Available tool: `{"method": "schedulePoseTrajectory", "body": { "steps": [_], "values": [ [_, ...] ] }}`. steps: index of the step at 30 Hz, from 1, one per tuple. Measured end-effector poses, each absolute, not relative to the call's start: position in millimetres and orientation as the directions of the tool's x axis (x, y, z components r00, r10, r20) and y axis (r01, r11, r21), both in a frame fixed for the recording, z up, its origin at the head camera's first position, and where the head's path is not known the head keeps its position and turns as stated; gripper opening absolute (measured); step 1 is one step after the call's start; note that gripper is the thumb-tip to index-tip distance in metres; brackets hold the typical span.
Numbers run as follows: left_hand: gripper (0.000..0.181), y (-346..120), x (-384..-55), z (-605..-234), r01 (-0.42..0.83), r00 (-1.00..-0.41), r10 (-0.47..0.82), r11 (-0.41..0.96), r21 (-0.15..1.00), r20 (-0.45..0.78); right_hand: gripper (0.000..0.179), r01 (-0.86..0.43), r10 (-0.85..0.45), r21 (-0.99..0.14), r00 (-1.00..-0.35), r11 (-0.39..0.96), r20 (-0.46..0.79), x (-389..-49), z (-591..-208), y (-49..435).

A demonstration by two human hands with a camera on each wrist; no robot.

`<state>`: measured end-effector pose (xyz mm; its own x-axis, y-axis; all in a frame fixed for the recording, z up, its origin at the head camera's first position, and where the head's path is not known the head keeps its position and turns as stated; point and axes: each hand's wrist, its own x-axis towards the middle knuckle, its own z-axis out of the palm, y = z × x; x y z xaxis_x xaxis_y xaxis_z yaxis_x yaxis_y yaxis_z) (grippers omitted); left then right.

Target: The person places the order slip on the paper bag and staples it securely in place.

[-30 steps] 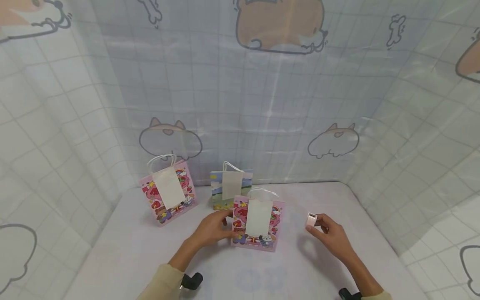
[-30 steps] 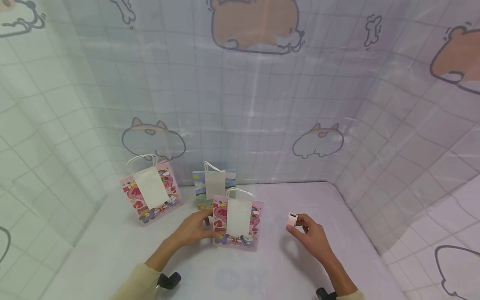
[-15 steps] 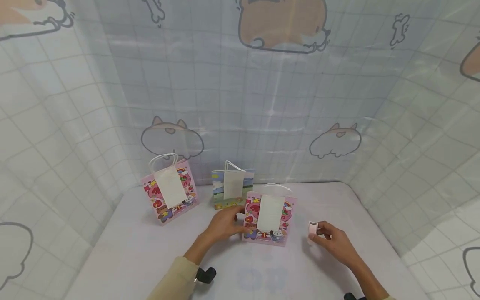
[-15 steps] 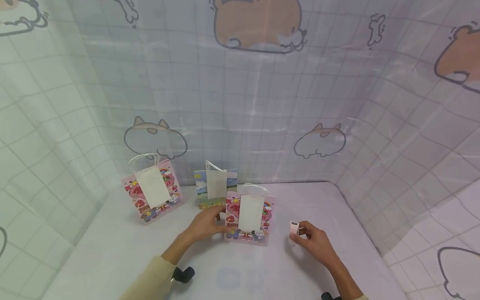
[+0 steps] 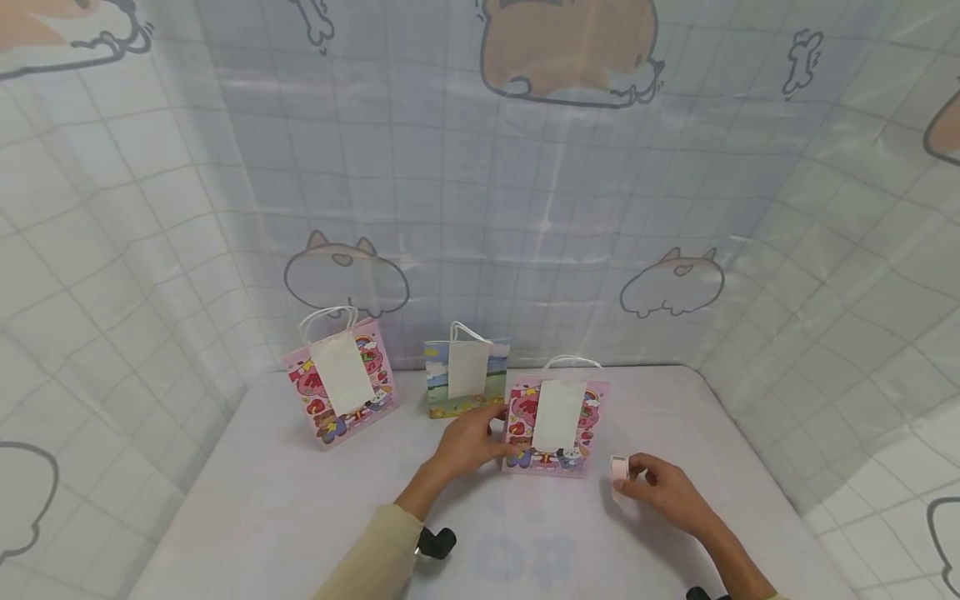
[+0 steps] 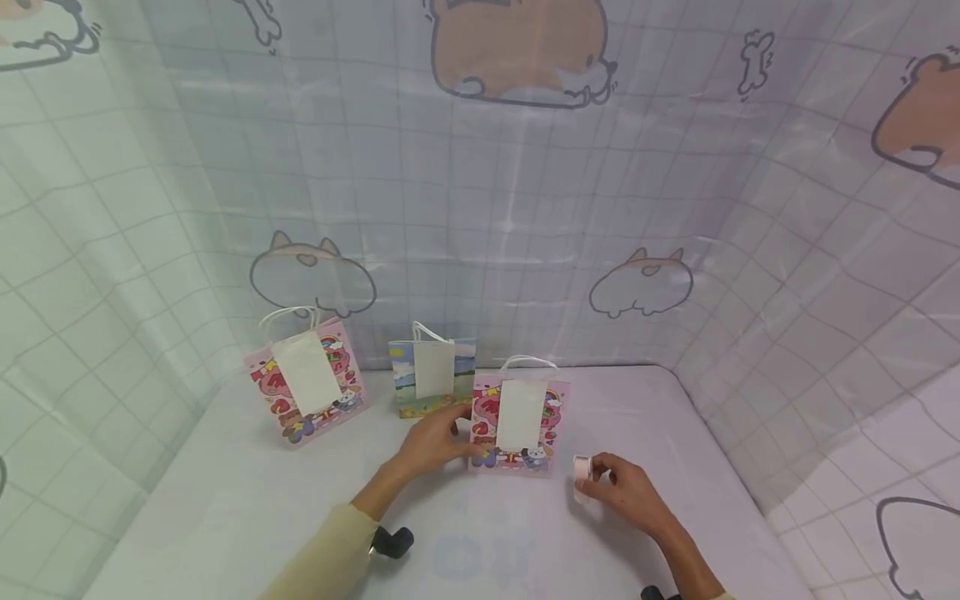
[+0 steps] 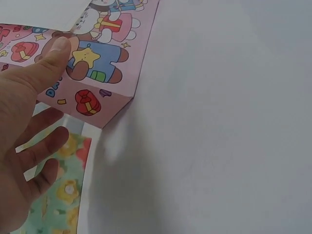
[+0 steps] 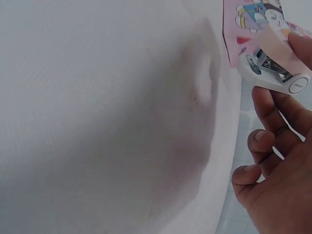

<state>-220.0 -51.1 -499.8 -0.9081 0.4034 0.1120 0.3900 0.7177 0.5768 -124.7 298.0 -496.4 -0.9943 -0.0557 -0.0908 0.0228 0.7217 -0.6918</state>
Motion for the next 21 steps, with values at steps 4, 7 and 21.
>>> {"method": "schedulePoseTrajectory", "body": {
  "steps": [4,7,21],
  "values": [
    [0.079,-42.9,-222.3,-499.9,0.387,-0.913,0.387,0.717,0.579,0.13,0.037,0.036,-0.081,-0.695,-0.988,0.718,-0.135,-125.1,-496.2,295.6],
    [0.08,-36.5,-223.9,-500.3,0.365,-0.923,0.364,0.717,0.594,0.127,0.035,0.028,-0.127,-0.69,-0.977,0.723,-0.173,-126.0,-497.6,294.4],
    [0.078,-8.2,-235.9,-509.2,0.337,-0.938,0.314,0.725,0.6,0.147,0.042,0.013,-0.199,-0.68,-0.952,0.733,-0.233,-130.3,-503.2,289.9]
  ]
}}
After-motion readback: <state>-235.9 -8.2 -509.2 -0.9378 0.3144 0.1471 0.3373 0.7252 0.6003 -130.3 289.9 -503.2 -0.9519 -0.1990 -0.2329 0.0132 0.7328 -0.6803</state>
